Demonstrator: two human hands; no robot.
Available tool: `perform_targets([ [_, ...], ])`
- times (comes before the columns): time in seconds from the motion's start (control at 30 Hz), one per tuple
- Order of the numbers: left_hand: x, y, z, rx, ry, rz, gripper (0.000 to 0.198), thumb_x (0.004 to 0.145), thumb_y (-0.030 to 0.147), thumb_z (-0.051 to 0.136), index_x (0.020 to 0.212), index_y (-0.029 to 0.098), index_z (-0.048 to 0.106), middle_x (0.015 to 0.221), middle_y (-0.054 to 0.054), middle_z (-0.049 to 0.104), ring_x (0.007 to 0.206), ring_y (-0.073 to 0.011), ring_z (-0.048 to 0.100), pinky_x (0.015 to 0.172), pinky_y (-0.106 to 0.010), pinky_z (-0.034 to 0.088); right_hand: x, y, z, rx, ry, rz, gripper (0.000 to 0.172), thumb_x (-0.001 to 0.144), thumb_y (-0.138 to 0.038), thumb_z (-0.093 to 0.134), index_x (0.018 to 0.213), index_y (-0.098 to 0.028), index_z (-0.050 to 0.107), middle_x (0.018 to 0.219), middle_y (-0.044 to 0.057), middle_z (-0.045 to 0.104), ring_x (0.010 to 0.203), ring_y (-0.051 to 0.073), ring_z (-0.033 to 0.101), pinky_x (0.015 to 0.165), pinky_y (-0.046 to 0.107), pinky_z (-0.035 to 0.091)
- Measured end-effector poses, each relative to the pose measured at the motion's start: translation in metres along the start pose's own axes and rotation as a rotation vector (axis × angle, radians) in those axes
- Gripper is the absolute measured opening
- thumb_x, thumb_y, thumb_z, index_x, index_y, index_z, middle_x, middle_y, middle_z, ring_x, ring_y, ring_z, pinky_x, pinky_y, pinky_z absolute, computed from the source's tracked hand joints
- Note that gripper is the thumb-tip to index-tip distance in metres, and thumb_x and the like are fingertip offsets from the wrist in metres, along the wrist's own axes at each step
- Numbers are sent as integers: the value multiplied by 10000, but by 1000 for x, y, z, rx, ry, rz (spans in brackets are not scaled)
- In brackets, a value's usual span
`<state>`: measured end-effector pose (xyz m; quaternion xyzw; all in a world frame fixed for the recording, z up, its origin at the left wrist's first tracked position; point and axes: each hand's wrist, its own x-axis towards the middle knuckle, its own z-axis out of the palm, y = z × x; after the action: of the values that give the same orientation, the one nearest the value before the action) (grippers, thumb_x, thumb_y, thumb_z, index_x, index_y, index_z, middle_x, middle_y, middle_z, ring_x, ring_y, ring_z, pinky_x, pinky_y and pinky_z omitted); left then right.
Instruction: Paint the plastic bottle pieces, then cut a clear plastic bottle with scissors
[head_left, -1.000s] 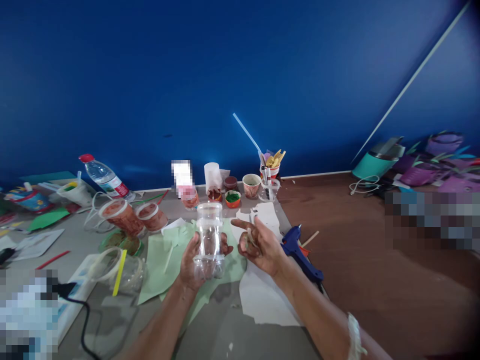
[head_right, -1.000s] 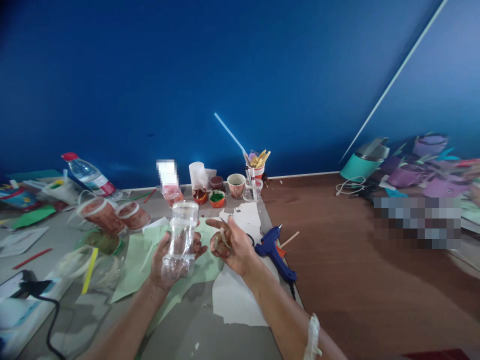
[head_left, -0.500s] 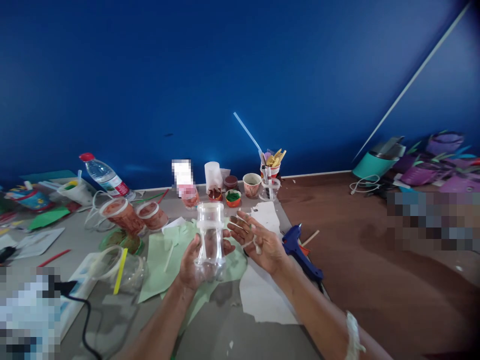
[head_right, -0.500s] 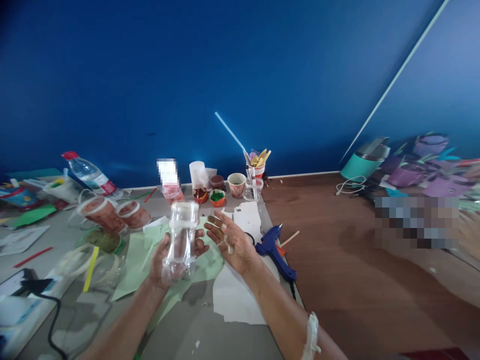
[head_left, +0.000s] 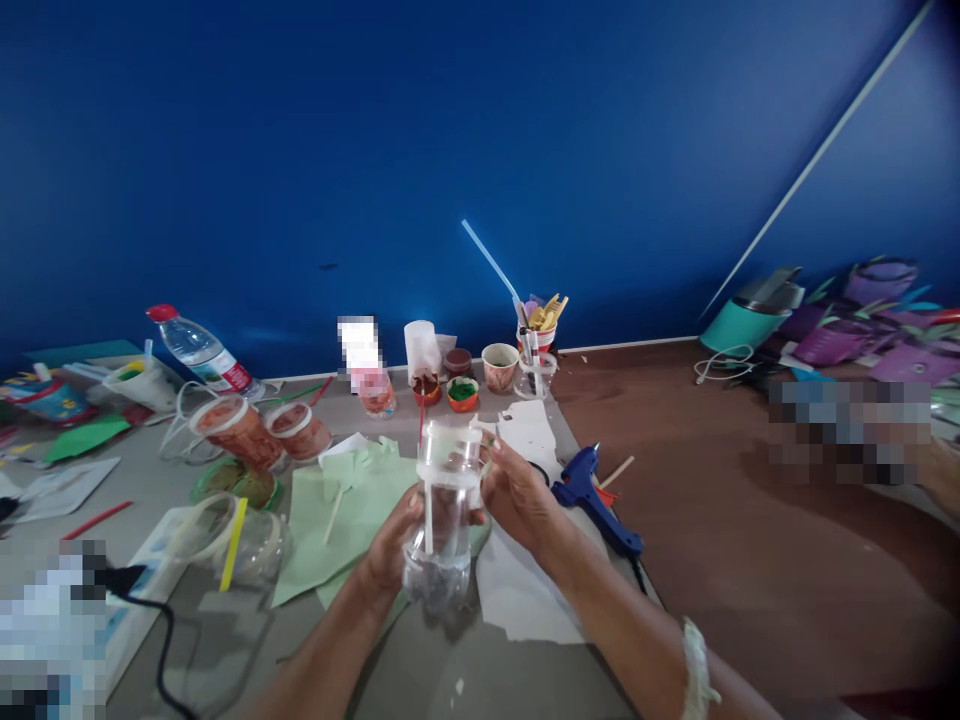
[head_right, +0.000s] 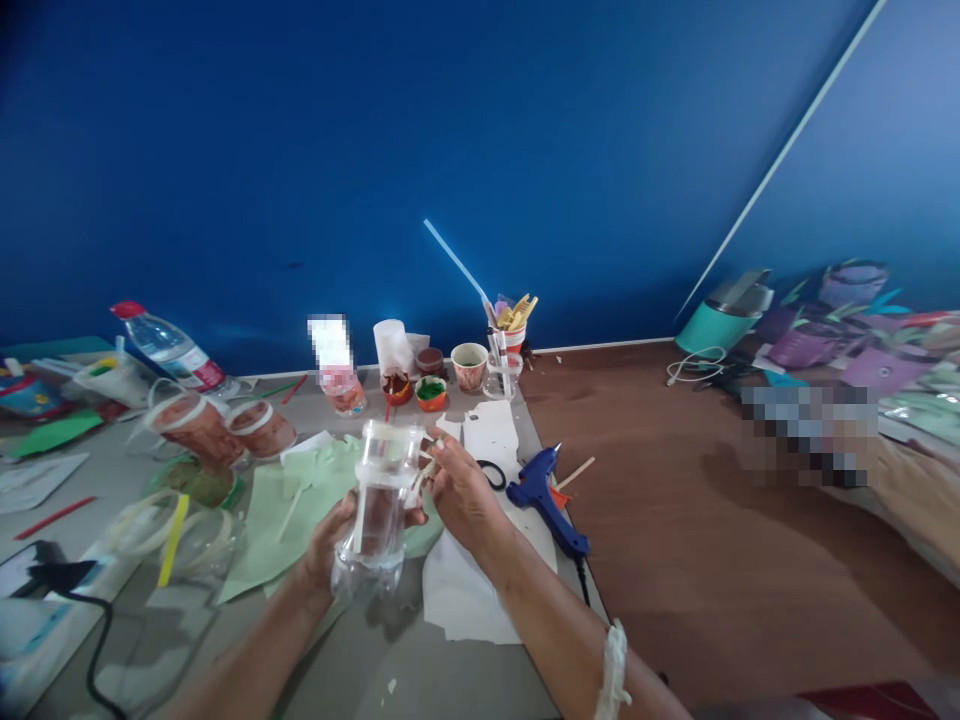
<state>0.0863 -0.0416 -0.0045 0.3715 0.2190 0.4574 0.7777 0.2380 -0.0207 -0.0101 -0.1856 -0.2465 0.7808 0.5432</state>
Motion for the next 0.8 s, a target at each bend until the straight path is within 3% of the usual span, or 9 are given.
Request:
perform_targets([
  [0.17,-5,6,-6,44,-21,47,503,681,508,715,957,87,718,745,-133,703,717,-257,649,781,-385,482,4,-11,-4,162,97,26,288,712,-297,637,977,-189,601,845,51,689,628,189,627,550,319,501],
  [0.3,-9,7,-6,67,-138,-56,637,641,534,737,1084,80,678,840,-168,720,758,-279,662,750,-381,491,10,-16,-16,243,213,23,270,689,-321,626,907,-163,651,914,94,699,824,227,650,726,358,520],
  [0.4,-9,6,6,148,-313,-216,669,599,510,782,1119,104,671,911,-166,719,811,-308,679,709,-354,499,12,-14,-21,220,180,45,255,695,-319,640,910,-181,655,921,82,712,840,224,645,759,368,509],
  [0.57,-6,4,32,319,-667,-451,726,619,641,716,1107,104,688,940,-154,707,953,-364,643,884,-453,454,8,-10,-16,279,166,49,194,728,-285,615,875,-166,659,897,84,714,792,191,646,753,328,504],
  [0.63,-6,1,35,336,-669,-461,719,631,641,707,1131,126,678,976,-144,698,994,-360,626,900,-449,443,8,-9,-15,284,163,53,193,731,-283,615,875,-162,660,889,78,715,790,183,651,760,314,506],
  [0.8,-4,-9,30,304,-490,-299,654,627,584,742,1100,135,685,936,-135,701,939,-323,637,805,-382,469,13,-7,-23,269,152,81,217,680,-273,659,868,-164,655,847,60,718,754,171,657,756,298,515],
])
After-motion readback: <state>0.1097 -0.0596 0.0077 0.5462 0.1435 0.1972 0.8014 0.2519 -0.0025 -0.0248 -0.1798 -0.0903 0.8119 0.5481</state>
